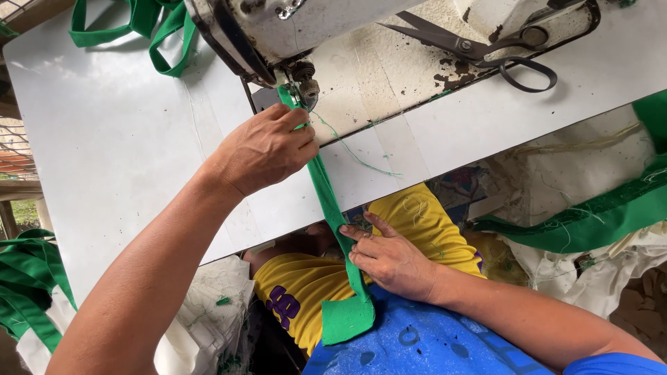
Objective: Folding and sewing green fabric straps using an industrial sewing machine.
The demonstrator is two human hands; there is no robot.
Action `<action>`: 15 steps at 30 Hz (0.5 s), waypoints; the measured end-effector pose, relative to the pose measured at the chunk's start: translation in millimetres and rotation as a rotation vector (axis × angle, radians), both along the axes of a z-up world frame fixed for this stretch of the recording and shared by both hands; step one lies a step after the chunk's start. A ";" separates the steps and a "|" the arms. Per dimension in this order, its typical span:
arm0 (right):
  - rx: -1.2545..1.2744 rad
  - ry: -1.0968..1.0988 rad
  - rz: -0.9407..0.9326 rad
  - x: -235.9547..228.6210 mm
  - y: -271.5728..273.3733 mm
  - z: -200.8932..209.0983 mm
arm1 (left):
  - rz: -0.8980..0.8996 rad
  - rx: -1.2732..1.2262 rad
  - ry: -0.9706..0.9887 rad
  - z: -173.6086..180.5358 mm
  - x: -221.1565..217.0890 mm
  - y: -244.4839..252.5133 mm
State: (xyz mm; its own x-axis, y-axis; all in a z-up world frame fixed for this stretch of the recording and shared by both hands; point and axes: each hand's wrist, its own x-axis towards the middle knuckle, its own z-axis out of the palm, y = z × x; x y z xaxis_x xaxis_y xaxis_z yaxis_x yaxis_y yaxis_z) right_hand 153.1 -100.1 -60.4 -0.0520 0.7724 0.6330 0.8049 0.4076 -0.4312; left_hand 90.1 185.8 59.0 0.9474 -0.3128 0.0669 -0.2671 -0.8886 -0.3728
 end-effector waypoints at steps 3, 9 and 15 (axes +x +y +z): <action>0.003 -0.005 -0.003 -0.6 -0.5 -2.8 | -0.003 0.039 -0.030 3.3 5.8 -3.2; -0.002 0.021 -0.006 -1.0 -1.9 -0.1 | -0.001 0.081 0.016 13.4 18.7 -6.4; -0.008 0.049 0.012 -2.1 -3.0 4.3 | 0.074 0.175 0.155 24.6 30.6 -21.3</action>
